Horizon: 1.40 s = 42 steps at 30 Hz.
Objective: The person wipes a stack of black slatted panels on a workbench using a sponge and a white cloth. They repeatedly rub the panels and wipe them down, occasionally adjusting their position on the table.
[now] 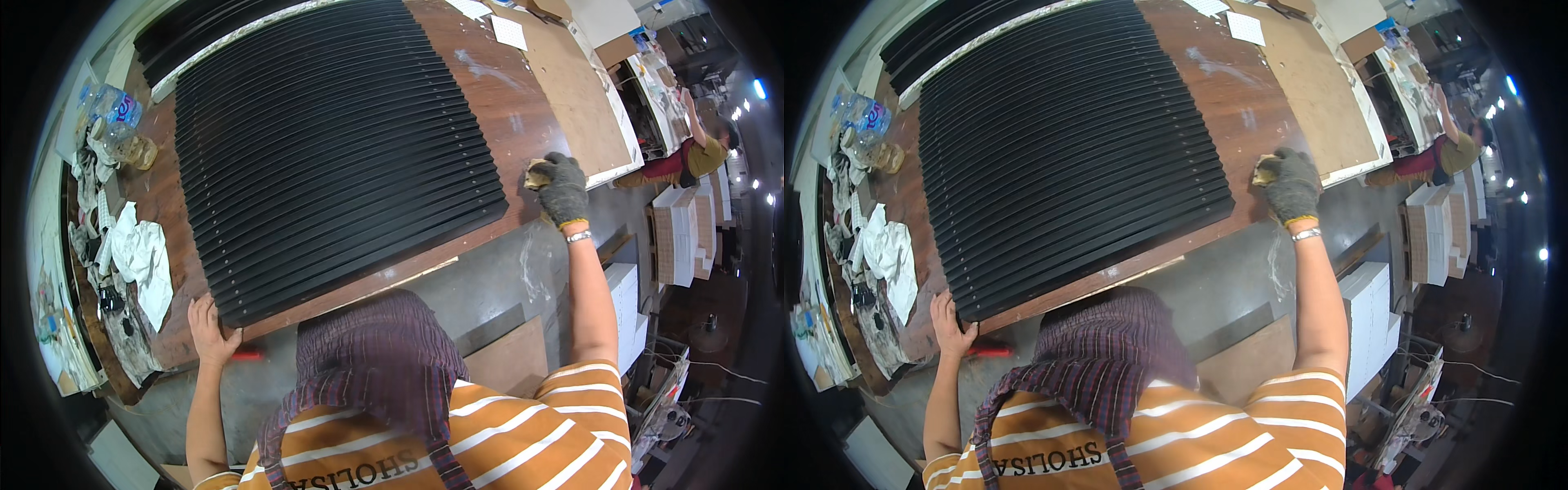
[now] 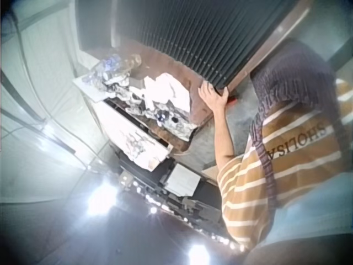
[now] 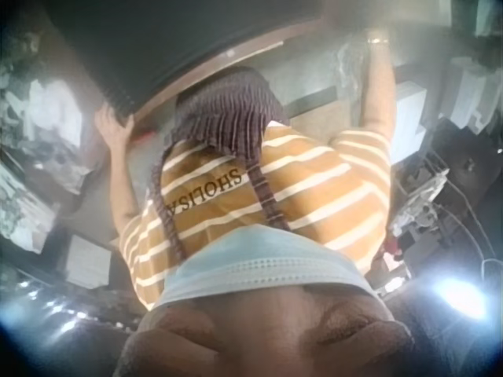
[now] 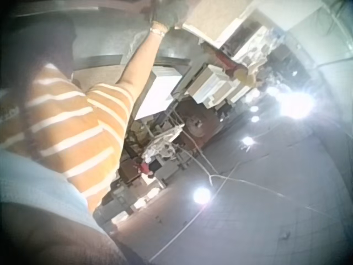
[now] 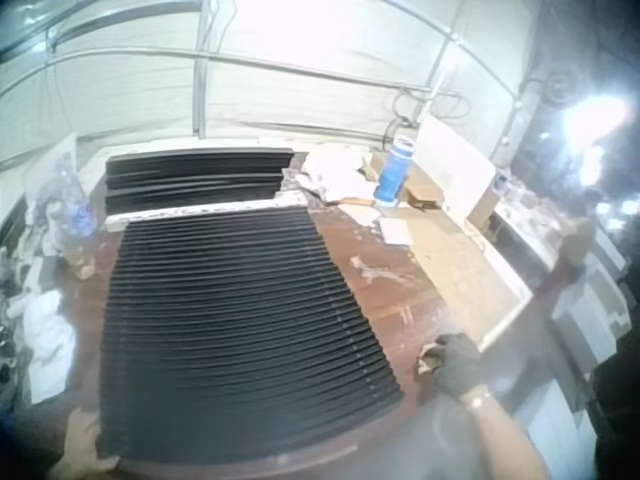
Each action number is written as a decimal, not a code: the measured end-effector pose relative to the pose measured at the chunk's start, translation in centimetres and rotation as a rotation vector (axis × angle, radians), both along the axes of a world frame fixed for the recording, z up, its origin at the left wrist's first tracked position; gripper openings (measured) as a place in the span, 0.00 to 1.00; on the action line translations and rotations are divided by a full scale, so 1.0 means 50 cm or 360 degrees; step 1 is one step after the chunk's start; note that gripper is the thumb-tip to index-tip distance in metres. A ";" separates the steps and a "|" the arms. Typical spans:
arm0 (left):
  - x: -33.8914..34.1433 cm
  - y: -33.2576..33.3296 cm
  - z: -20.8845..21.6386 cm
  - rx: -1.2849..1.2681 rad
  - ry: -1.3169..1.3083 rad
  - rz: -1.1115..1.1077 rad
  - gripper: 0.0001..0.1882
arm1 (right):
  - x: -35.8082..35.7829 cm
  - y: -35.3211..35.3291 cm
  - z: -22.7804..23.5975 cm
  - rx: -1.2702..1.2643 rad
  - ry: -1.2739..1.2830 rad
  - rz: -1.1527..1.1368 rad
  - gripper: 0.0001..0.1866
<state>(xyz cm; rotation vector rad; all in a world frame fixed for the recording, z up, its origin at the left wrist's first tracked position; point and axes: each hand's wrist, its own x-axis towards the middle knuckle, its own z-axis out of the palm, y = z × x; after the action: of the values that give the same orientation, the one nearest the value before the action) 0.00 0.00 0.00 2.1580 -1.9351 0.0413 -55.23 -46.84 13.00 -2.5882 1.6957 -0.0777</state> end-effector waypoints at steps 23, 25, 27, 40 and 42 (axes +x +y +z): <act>0.000 0.006 0.000 -0.0045 -0.0043 -0.0005 0.40 | -0.001 0.068 0.015 -0.0181 -0.0111 -0.0029 0.19; 0.004 0.014 -0.013 -0.0039 -0.0065 -0.0001 0.40 | 0.031 0.109 -0.002 -0.0153 -0.0377 0.0387 0.19; 0.012 0.012 -0.019 -0.0052 -0.0074 -0.0016 0.40 | 0.066 0.156 -0.030 -0.0096 -0.0415 0.0793 0.18; -0.007 -0.012 0.035 0.0070 0.0035 -0.0018 0.41 | -0.001 0.139 -0.027 0.0503 -0.1425 0.0008 0.23; -0.024 -0.006 0.070 0.0183 0.0180 0.0056 0.39 | 0.058 0.177 -0.030 0.0884 -0.1643 0.0016 0.27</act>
<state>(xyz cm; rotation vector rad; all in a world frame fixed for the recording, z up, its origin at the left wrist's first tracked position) -1.20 -0.31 3.50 2.2145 -1.8791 -0.1859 -52.34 -37.99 11.50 -1.6427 1.0800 -0.6864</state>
